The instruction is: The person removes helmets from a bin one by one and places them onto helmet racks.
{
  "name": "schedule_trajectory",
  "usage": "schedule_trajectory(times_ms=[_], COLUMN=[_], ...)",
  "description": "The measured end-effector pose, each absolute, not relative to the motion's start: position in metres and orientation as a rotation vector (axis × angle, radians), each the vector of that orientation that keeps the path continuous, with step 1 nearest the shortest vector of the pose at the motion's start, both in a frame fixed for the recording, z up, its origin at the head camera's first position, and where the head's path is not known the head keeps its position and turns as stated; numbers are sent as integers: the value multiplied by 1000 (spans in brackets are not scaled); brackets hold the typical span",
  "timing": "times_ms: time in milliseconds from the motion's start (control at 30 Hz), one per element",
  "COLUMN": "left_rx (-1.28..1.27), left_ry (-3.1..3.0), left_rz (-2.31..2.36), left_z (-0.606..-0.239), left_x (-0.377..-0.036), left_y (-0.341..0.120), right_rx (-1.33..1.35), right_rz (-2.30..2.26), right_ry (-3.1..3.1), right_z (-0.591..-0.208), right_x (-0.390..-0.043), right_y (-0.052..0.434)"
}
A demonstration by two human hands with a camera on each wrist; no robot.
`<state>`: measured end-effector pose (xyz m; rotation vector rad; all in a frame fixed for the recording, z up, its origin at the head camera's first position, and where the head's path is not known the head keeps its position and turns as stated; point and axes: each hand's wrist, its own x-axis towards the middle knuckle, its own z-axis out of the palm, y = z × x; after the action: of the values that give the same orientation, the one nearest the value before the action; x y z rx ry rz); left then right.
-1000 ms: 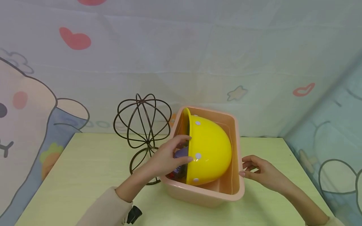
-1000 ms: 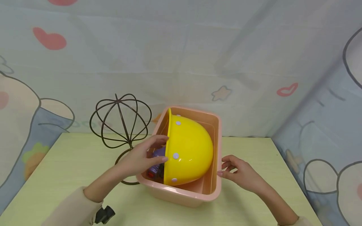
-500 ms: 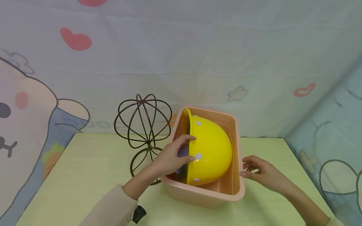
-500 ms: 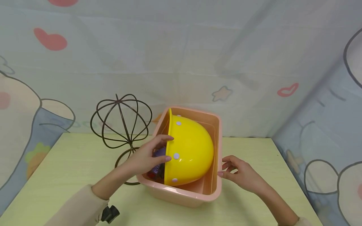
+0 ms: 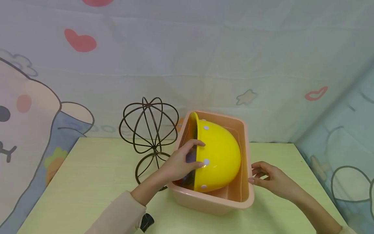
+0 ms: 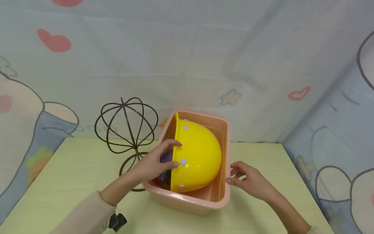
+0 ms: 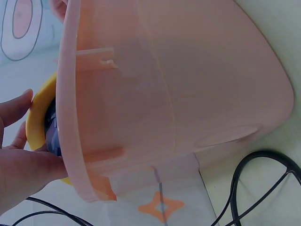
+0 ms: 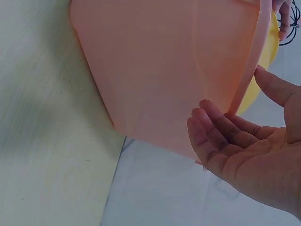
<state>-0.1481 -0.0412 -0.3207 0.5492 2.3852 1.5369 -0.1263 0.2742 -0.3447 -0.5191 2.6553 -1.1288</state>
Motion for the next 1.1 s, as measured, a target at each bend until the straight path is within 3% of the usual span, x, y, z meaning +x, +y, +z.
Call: schedule_trajectory(times_ms=[1100], left_rx=[393], left_ry=[2306], left_rz=[1659], left_z=[-324], left_x=[-146], left_y=[-33], right_rx=[-588], right_rz=[-1093], right_ry=[2666], right_z=[-345], right_x=[-128], right_y=[274])
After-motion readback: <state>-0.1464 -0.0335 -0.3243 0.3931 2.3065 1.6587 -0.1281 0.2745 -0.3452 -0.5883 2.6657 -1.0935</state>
